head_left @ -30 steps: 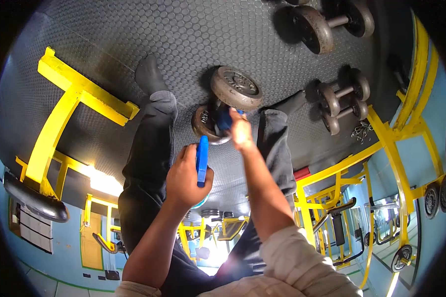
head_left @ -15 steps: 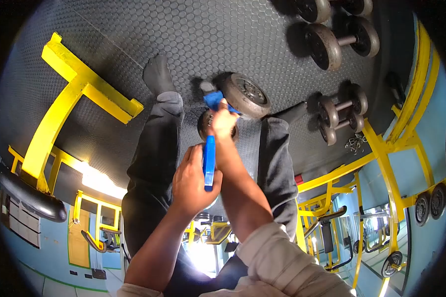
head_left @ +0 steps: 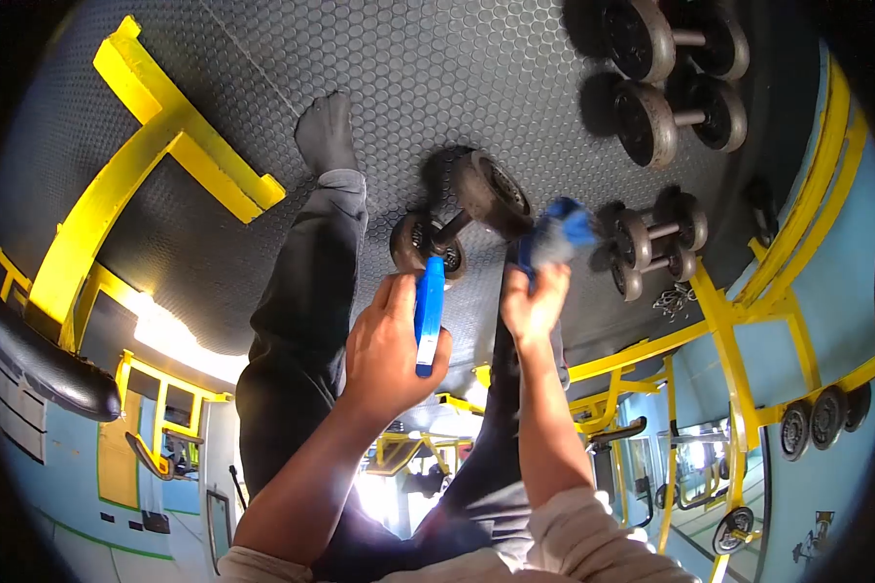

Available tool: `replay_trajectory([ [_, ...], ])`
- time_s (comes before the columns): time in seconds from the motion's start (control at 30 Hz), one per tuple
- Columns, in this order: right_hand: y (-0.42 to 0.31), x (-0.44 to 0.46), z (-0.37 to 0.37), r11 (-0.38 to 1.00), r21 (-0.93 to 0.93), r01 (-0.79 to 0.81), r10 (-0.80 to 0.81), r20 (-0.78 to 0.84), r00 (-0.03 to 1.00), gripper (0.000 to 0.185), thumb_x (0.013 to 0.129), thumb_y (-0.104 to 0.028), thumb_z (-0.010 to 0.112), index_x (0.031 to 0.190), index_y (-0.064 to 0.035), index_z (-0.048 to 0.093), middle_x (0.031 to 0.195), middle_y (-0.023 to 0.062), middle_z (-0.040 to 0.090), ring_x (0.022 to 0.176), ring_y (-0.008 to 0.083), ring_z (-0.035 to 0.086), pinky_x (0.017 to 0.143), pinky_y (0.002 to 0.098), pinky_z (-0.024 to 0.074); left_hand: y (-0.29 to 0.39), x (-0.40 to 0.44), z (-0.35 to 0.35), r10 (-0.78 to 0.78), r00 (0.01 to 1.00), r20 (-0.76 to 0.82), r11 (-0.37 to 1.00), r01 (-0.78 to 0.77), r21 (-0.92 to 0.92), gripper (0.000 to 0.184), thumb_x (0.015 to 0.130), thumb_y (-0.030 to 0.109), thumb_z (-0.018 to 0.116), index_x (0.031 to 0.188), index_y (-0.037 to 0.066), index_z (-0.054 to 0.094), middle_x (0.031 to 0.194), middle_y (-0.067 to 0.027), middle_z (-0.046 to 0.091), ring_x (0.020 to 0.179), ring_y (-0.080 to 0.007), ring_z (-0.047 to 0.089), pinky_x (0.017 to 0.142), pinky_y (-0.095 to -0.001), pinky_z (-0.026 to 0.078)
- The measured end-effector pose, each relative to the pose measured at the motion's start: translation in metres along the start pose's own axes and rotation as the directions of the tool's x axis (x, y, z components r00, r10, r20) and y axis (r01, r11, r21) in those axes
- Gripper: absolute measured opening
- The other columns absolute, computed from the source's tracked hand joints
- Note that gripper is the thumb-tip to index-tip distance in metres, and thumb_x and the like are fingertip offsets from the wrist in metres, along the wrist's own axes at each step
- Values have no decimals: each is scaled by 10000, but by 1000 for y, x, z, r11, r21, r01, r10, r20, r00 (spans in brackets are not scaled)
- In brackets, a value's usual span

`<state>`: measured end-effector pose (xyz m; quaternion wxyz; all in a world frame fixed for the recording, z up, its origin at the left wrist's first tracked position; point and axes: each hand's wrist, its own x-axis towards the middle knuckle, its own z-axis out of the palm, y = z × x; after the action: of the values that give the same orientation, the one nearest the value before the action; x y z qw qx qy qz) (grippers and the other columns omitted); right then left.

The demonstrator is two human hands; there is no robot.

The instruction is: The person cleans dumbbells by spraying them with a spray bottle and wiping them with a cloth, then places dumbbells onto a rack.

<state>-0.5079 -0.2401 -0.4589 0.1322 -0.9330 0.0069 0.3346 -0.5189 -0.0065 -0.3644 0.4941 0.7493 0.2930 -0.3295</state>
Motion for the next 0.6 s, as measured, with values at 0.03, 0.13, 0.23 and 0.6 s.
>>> replay_trajectory([
  [0.03, 10, 5, 28, 978, -159, 134, -119, 104, 987, 519, 794, -363, 635, 1205, -48, 592, 1213, 314, 530, 1111, 451, 518, 988, 500, 401, 1, 0, 1, 3, 1000, -9, 1000, -3, -9, 489, 743, 150, 641, 1163, -10, 449, 1016, -199, 547, 856, -403, 585, 745, -480, 472],
  [0.13, -39, 30, 51, 930, -319, 181, -176, 44, 983, 698, 825, -651, 539, 1440, -351, 404, 1412, 345, 297, 1319, 496, 285, 1055, 659, 219, -1, 0, 1, -61, 998, -1, 998, 61, 35, 513, 735, 122, 611, 1213, 8, 466, 1019, -204, 563, 890, -413, 599, 776, -475, 482],
  [0.23, -54, 58, 64, 842, -426, 332, -277, 186, 943, 549, 893, -553, 509, 1397, -341, 463, 1404, 300, 351, 1315, 449, 317, 1038, 676, 219, -2, 0, 4, -83, 996, 15, 996, 83, 23, 496, 737, 105, 607, 1204, 12, 470, 1012, -203, 564, 885, -412, 599, 764, -482, 480],
  [0.6, -48, 170, 38, 990, -140, -30, 126, 746, 655, 796, 933, -635, 323, 1310, 40, 511, 1410, 229, 450, 1341, 330, 404, 1114, 400, 303, 6, 1, 18, -103, 994, 25, 995, 103, 18, 501, 739, 92, 604, 1213, 8, 463, 1048, -197, 568, 943, -419, 588, 813, -471, 478],
])
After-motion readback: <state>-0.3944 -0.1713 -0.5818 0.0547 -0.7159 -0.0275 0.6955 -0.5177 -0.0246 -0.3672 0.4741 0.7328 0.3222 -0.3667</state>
